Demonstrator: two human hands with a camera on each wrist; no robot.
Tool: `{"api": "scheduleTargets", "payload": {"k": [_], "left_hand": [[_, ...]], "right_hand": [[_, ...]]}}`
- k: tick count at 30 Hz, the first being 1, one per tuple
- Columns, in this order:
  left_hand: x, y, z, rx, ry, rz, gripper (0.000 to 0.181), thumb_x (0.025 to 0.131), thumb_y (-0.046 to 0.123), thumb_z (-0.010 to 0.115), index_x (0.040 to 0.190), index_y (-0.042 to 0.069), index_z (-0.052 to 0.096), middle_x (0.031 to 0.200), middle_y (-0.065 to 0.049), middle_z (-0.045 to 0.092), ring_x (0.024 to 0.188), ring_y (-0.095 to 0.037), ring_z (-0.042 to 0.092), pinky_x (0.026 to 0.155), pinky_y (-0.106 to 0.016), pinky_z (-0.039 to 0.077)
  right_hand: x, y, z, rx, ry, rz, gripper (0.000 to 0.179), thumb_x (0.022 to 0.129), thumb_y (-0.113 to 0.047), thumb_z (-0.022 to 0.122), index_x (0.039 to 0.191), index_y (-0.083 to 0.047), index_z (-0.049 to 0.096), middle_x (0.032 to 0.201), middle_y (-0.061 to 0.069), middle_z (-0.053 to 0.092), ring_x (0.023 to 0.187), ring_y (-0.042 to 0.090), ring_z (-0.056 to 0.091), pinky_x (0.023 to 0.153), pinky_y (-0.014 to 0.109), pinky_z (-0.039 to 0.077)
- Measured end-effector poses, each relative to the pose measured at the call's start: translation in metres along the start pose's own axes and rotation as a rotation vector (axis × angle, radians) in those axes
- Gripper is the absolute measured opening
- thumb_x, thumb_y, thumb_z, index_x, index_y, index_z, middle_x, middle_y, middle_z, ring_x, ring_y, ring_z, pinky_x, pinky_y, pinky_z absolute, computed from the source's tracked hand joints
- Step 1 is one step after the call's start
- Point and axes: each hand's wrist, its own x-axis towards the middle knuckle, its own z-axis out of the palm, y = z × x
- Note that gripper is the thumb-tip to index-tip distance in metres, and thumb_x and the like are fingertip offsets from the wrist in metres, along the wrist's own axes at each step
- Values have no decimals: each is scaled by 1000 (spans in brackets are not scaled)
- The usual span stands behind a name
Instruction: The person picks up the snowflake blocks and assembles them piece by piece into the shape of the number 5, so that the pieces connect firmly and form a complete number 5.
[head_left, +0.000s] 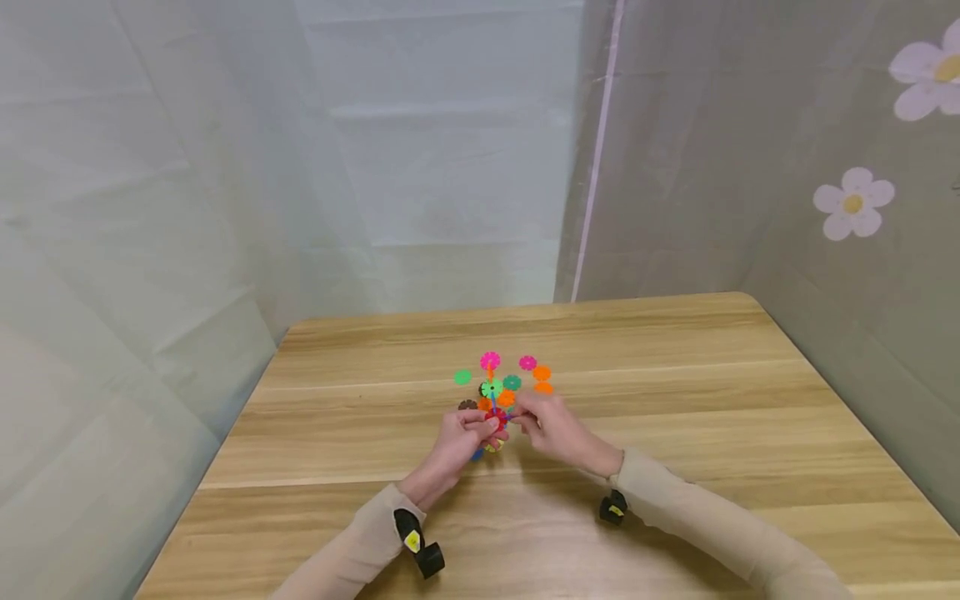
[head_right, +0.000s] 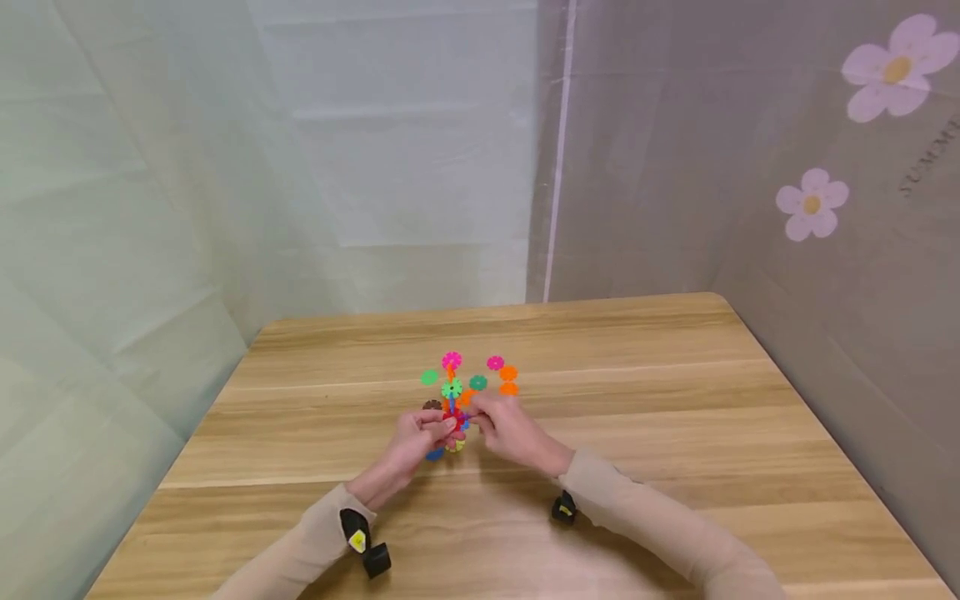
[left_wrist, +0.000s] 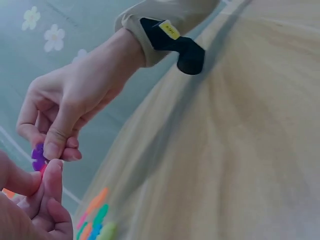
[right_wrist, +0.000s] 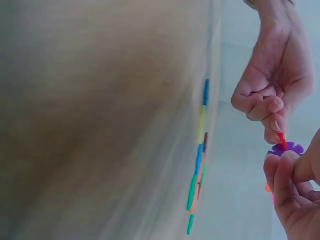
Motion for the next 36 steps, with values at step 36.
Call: {"api": "scheduleTargets", "payload": {"k": [36], "left_hand": [[4,3,-11,140,-186,-41,39,86,21,74,114,-4,65,91,-11,75,75,-9,64,65,-21,46]], "right_hand": [[-3,5,-11,292,-45,301,4,89,4,63,93,5,66,92,21,69,79,30,68,73,26,58]]}}
